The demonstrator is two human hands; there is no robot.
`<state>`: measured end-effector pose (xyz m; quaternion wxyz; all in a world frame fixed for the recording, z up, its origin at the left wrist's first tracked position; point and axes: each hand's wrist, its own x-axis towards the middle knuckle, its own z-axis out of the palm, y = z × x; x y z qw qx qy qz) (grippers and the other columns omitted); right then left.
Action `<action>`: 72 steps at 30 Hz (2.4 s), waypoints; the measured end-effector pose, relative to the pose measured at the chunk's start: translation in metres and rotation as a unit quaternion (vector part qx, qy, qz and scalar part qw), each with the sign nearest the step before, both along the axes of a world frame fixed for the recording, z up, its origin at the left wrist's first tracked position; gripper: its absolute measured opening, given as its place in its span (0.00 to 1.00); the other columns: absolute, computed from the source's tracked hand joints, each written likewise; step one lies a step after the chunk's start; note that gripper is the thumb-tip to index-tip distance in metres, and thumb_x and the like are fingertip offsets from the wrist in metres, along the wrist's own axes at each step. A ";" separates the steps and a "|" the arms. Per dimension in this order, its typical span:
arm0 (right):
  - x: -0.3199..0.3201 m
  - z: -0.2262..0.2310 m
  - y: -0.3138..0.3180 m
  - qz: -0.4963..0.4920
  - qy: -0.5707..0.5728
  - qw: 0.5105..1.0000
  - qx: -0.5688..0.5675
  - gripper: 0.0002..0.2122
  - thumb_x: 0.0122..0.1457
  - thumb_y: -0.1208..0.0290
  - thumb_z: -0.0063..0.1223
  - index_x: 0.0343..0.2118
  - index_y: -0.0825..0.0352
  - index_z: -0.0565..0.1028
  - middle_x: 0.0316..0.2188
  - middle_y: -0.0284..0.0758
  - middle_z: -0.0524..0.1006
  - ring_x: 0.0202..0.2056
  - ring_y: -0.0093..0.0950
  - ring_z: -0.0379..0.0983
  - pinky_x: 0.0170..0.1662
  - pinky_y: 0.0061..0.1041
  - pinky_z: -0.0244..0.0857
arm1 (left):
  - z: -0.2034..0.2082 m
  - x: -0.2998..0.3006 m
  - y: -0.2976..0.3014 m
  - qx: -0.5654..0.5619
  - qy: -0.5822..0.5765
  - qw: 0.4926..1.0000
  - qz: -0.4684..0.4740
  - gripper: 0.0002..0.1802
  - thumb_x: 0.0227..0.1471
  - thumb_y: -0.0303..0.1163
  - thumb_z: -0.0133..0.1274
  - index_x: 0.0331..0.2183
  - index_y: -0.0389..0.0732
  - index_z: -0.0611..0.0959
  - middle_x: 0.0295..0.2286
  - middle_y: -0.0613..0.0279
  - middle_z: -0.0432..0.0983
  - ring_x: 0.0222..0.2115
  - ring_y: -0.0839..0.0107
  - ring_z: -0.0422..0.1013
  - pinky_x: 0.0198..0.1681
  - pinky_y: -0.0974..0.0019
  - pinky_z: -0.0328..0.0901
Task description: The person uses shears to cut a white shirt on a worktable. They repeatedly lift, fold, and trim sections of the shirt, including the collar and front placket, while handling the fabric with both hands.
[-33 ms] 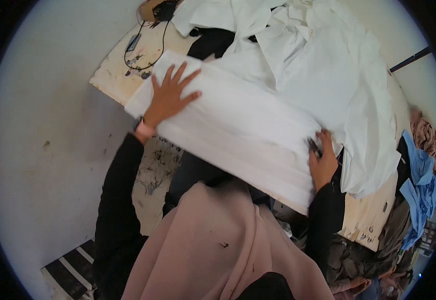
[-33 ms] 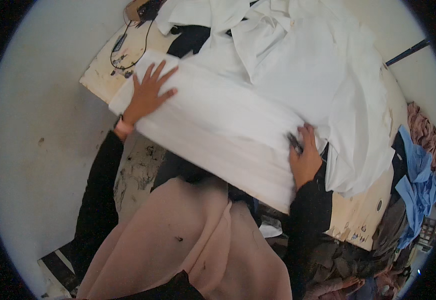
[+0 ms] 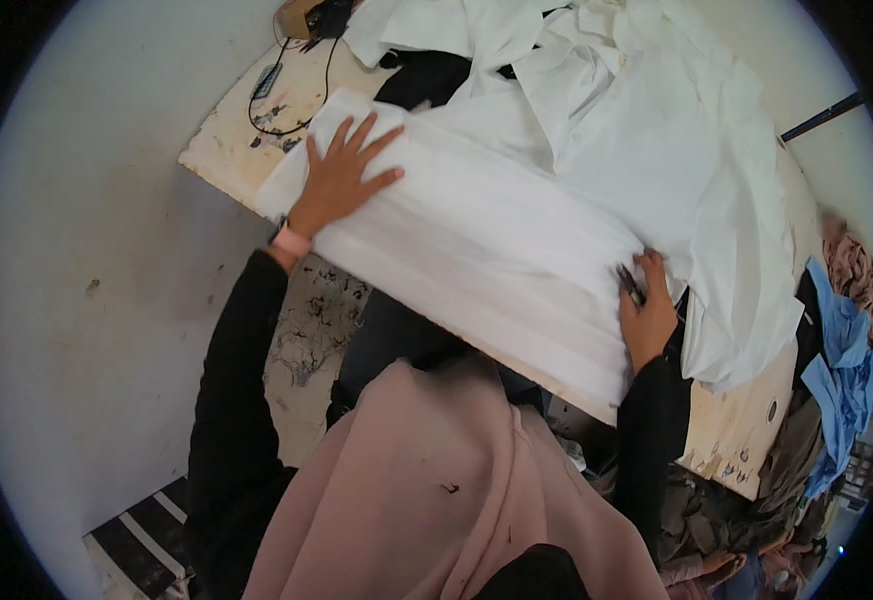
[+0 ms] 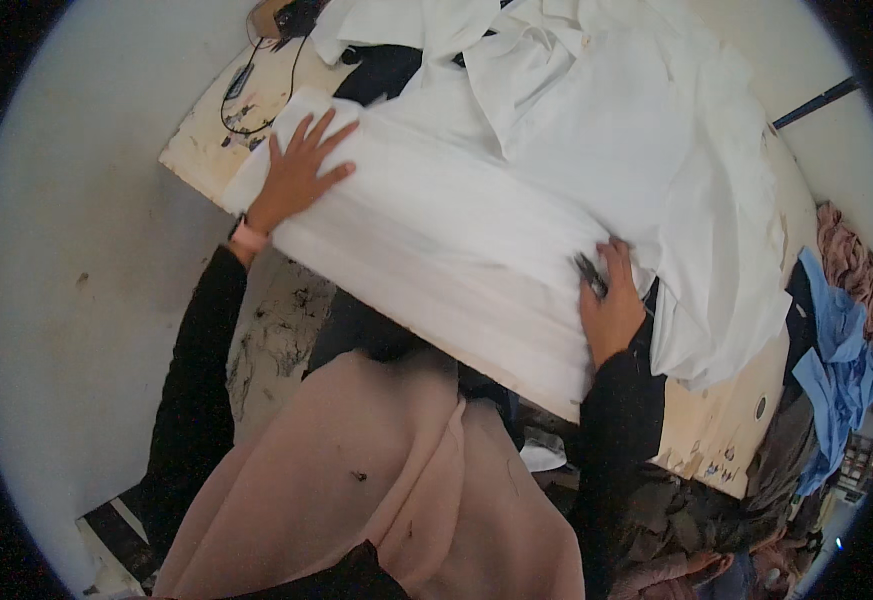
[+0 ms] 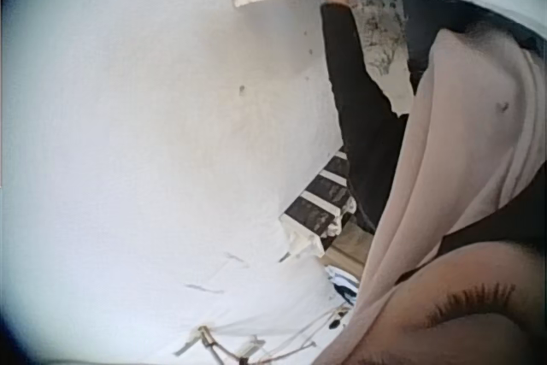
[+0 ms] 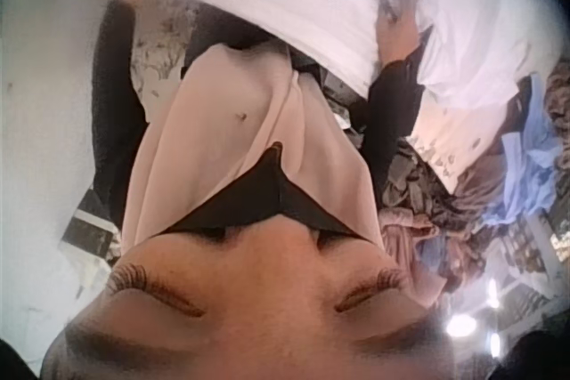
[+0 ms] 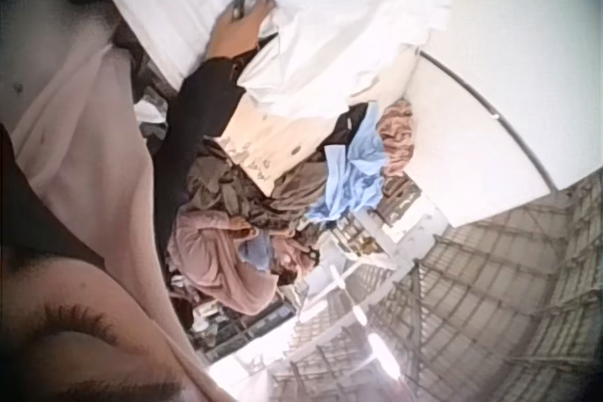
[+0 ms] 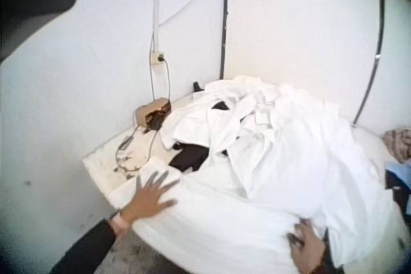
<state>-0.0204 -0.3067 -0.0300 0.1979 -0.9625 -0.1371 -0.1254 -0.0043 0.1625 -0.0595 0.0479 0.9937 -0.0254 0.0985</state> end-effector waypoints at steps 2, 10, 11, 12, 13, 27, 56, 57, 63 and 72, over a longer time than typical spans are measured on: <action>0.009 -0.010 0.004 -0.031 0.006 1.000 -0.001 0.23 0.54 0.75 0.56 0.55 0.60 0.71 0.62 0.40 0.68 0.59 0.42 0.68 0.53 0.35 0.69 | -0.008 0.025 0.017 -0.012 -0.004 0.999 -0.038 0.36 0.59 0.68 0.40 0.65 0.68 0.65 0.68 0.63 0.50 0.68 0.52 0.45 0.61 0.19 0.32; -0.010 0.000 0.000 -0.006 -0.029 0.959 0.282 0.08 0.63 0.83 0.44 0.42 0.75 0.75 0.48 0.44 0.76 0.48 0.35 0.73 0.54 0.26 0.62 | -0.004 0.034 0.027 -0.018 -0.092 0.995 -0.045 0.36 0.60 0.63 0.44 0.65 0.61 0.65 0.67 0.52 0.50 0.68 0.50 0.46 0.64 0.25 0.31; -0.022 0.006 -0.004 -0.015 -0.023 0.961 0.273 0.08 0.63 0.83 0.44 0.41 0.76 0.75 0.47 0.44 0.76 0.47 0.34 0.73 0.53 0.25 0.62 | 0.003 0.027 0.022 0.002 -0.116 0.993 -0.019 0.37 0.60 0.61 0.46 0.65 0.57 0.65 0.67 0.51 0.51 0.68 0.49 0.45 0.64 0.25 0.31; -0.034 0.012 -0.009 -0.033 -0.015 0.963 0.267 0.07 0.64 0.82 0.44 0.40 0.76 0.75 0.45 0.44 0.76 0.45 0.33 0.73 0.52 0.24 0.62 | 0.010 0.019 0.015 0.030 -0.118 0.992 0.020 0.38 0.59 0.60 0.49 0.65 0.54 0.65 0.67 0.50 0.51 0.68 0.49 0.45 0.64 0.24 0.32; -0.047 0.017 -0.010 -0.015 -0.049 0.970 0.236 0.05 0.61 0.83 0.47 0.37 0.76 0.75 0.39 0.42 0.77 0.39 0.30 0.73 0.46 0.23 0.63 | 0.018 0.006 0.005 0.065 -0.190 0.980 0.015 0.35 0.56 0.51 0.57 0.60 0.45 0.71 0.60 0.49 0.64 0.61 0.50 0.60 0.62 0.35 0.50; -0.104 -0.008 0.060 0.035 0.088 0.980 0.174 0.15 0.44 0.83 0.56 0.38 0.64 0.79 0.32 0.38 0.81 0.35 0.34 0.81 0.39 0.24 0.70 | 0.029 -0.067 -0.138 -0.226 0.088 0.925 -0.293 0.12 0.54 0.37 0.60 0.32 0.39 0.79 0.30 0.57 0.74 0.33 0.59 0.70 0.39 0.61 0.65; -0.174 -0.005 0.006 -0.109 0.042 0.949 0.293 0.13 0.46 0.84 0.60 0.37 0.70 0.79 0.29 0.38 0.75 0.33 0.28 0.75 0.38 0.23 0.67 | -0.002 -0.017 0.075 -0.160 0.156 0.974 -0.043 0.43 0.50 0.65 0.54 0.65 0.65 0.65 0.70 0.58 0.41 0.71 0.58 0.36 0.69 0.42 0.25; -0.177 -0.005 0.012 -0.120 0.054 0.959 0.253 0.13 0.45 0.82 0.63 0.37 0.68 0.79 0.32 0.38 0.75 0.33 0.30 0.76 0.38 0.24 0.68 | -0.002 -0.016 0.074 -0.159 0.146 0.975 -0.046 0.41 0.52 0.61 0.55 0.65 0.66 0.66 0.70 0.56 0.41 0.70 0.56 0.38 0.69 0.42 0.25; -0.182 -0.024 0.040 -0.089 -0.020 0.974 0.208 0.13 0.46 0.79 0.67 0.37 0.65 0.78 0.40 0.39 0.74 0.36 0.34 0.76 0.40 0.26 0.70 | 0.014 -0.032 0.024 -0.061 0.027 0.994 0.091 0.36 0.55 0.46 0.58 0.63 0.55 0.69 0.67 0.50 0.52 0.66 0.51 0.52 0.67 0.37 0.41; -0.185 -0.001 0.076 0.006 0.171 0.802 0.572 0.08 0.61 0.80 0.59 0.38 0.68 0.70 0.30 0.26 0.72 0.32 0.13 0.66 0.34 0.11 0.59 | 0.030 -0.154 -0.182 -0.225 -0.135 0.846 -0.464 0.23 0.46 0.40 0.66 0.40 0.44 0.73 0.54 0.57 0.69 0.52 0.61 0.70 0.51 0.59 0.68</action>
